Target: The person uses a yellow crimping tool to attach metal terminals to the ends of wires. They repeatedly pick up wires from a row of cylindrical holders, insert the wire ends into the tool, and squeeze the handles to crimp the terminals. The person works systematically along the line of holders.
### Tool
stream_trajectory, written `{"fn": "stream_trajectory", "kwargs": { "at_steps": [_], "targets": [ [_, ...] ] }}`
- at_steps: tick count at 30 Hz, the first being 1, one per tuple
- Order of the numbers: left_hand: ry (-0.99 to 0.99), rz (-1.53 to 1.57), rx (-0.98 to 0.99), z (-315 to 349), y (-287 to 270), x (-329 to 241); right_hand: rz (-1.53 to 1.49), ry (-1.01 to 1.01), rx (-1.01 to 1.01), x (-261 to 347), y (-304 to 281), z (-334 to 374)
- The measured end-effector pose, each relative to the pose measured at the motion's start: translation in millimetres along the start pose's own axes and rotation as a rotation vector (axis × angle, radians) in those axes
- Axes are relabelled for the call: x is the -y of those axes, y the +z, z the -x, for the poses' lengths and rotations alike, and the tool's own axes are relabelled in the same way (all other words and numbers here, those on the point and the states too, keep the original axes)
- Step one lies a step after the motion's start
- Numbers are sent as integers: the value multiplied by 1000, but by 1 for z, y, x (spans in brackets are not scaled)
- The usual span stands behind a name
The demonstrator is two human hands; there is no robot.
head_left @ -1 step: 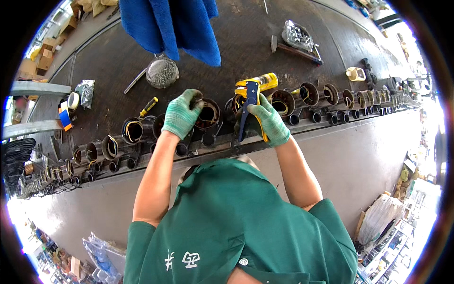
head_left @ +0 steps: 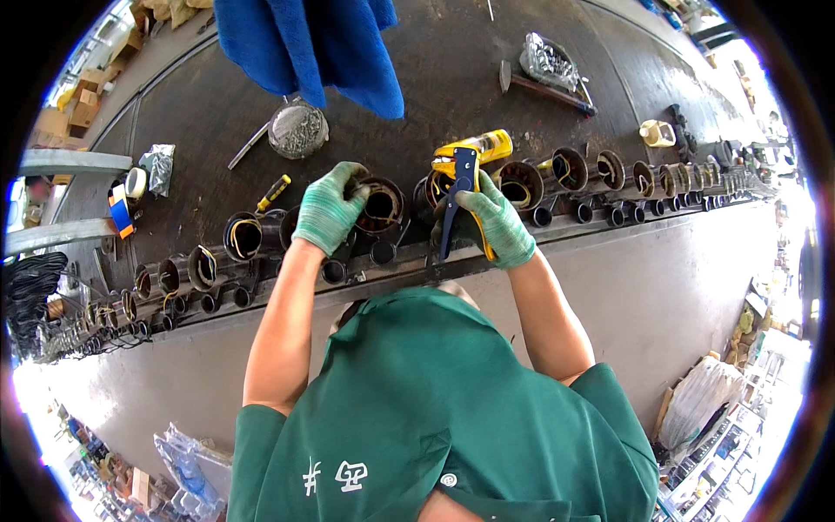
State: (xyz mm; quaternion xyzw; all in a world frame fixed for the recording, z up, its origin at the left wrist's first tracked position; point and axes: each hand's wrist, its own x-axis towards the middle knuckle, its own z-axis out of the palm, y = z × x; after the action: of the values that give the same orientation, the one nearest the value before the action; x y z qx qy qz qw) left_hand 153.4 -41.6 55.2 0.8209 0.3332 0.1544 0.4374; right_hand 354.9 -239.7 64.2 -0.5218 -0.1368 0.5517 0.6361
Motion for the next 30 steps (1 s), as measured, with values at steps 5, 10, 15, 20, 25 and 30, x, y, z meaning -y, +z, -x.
{"fn": "stream_trajectory", "kwargs": {
  "at_steps": [5, 10, 15, 20, 25, 30],
  "targets": [
    [279, -460, 203, 0, -10, -5, -80, 56, 31, 2, -4, 23],
    [289, -465, 329, -11, -19, -7, -58, 29, 25, -2, -10, 35],
    [389, -801, 580, -19, -21, -22, -27, 8, -14, -18, -16, 38],
    [340, -1136, 847, -40, 12, -39, -33, 41, -42, -22, -9, 45],
    [203, -1031, 893, -45, 15, -36, -27, 1, -43, -27, -5, 48],
    [283, -493, 612, -33, -19, -23, -80, 16, -96, -20, -1, 60]
  ]
}}
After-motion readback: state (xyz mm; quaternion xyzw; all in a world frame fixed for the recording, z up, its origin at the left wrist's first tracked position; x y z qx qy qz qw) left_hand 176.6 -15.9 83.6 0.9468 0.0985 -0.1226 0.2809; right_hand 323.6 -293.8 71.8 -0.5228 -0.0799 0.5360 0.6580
